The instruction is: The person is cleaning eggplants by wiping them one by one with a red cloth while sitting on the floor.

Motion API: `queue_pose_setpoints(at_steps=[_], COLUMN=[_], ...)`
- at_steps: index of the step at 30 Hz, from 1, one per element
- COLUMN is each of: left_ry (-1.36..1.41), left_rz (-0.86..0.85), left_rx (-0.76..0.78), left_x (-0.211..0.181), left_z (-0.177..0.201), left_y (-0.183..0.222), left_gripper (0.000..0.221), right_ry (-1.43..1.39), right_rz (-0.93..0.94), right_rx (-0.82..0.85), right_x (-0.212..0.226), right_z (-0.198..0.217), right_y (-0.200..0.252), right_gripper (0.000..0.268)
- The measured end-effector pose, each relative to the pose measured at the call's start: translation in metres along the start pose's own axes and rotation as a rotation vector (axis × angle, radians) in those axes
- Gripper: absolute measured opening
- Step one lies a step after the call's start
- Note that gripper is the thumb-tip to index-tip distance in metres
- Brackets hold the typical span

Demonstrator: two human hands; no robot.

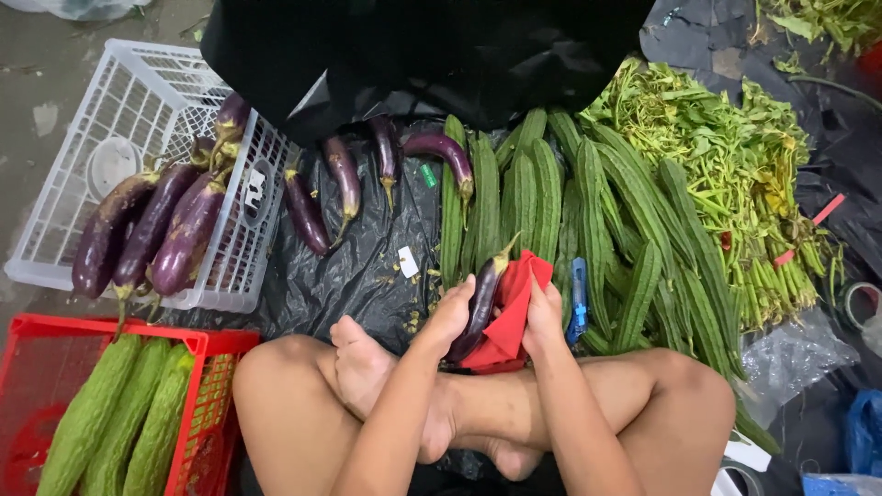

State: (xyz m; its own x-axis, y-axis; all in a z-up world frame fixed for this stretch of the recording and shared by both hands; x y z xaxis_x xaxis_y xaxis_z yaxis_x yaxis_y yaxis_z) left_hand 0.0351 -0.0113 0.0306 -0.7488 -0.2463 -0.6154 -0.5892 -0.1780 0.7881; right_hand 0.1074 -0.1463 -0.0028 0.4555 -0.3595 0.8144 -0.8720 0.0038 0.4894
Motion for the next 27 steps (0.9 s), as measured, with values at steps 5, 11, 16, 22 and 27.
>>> queue_pose_setpoints(at_steps=[5, 11, 16, 22, 27], left_ry=[0.018, 0.051, 0.012, -0.436, -0.381], left_rz=[-0.073, -0.061, -0.114, -0.358, -0.322], left_rx=[0.049, 0.128, 0.167, -0.09, -0.082], left_x=[-0.001, 0.036, 0.055, 0.015, 0.014], left_z=[0.0, -0.004, -0.004, 0.009, 0.006], left_y=[-0.001, -0.049, -0.083, -0.043, -0.04], left_gripper=[0.056, 0.047, 0.051, 0.047, 0.046], right_ry=[-0.017, 0.019, 0.074, 0.191, 0.211], right_rz=[0.005, -0.016, 0.055, 0.099, 0.107], right_rx=[0.036, 0.13, 0.163, 0.091, 0.051], right_x=[-0.006, -0.054, -0.043, -0.035, -0.03], right_z=[0.006, 0.038, 0.028, 0.028, 0.029], right_y=[-0.012, -0.059, -0.053, -0.051, -0.045], right_gripper=[0.022, 0.025, 0.018, 0.012, 0.015])
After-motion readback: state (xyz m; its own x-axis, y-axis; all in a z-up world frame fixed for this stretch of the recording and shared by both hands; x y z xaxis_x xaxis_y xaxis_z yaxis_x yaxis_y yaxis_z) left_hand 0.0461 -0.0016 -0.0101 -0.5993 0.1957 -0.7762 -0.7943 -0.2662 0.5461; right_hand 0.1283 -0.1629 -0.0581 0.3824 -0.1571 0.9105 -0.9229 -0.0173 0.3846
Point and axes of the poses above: each hand's wrist, its own y-axis away from the middle knuckle, its own z-axis out of the back of the hand, x = y × z, the point moved 7 cm from there along -y, towards the middle knuckle, and after that the axes turned 5 degrees about z, right-handed, at the moved point
